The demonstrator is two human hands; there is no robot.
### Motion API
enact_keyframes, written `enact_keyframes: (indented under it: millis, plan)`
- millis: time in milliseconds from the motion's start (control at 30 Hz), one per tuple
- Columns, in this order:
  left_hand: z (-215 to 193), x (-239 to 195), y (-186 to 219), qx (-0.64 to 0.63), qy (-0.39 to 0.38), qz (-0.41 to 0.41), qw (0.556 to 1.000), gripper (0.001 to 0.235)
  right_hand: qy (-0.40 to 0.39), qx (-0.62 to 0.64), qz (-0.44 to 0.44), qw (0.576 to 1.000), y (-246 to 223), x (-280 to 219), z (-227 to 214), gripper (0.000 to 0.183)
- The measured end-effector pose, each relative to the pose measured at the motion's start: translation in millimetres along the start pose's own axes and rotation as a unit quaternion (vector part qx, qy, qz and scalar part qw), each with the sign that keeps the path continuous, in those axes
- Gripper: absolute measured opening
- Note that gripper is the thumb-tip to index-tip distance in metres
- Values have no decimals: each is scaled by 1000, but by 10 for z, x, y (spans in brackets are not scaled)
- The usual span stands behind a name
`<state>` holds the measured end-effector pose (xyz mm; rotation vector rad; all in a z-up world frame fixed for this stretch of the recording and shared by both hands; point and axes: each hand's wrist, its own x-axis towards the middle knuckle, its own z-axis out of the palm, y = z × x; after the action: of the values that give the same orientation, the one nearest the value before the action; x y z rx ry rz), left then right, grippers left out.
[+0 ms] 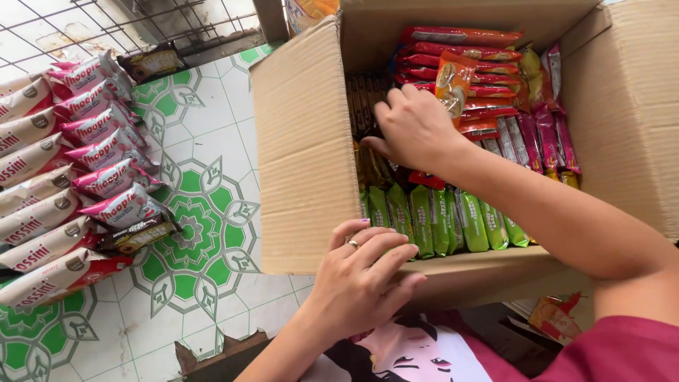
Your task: The person kneels on the floor and takes individually wrapped snack packs out of open cardboard boxes, placing them into rows on the floor by type. They sort through mixed packs inside the boxes and set aside some packs while arranging others.
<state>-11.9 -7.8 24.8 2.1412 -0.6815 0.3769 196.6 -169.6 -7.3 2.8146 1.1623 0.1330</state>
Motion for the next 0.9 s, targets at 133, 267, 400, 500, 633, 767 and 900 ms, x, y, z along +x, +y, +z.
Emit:
enact_keyframes:
  millis: [133,267,400,500,633,767,900]
  plan:
    - [32,-41,-32,1,8,0,1000,27,-48,-69,25,996,-138,178,-33,60]
    - [47,-57,-43,-4,24,-1,1000,24,-59,-134,10,989,-87,182,447,27]
    - [103,-84,-86,1,40,13,999,22,-44,-111,-4,993,-132,95,521,24]
    - [101,-72,-88,2,48,18,999,21,20,-110,-27,993,-224,35,429,24]
    - [102,-88,-95,1,47,22,999,20,-9,35,-70,997,-320,26,396,49]
    - [69,-111,-121,-27,47,24,998,15,-118,185,8,976,-233,132,24,64]
    - [-2,-117,-119,-58,48,16,997,14,-79,291,47,952,-27,52,-402,59]
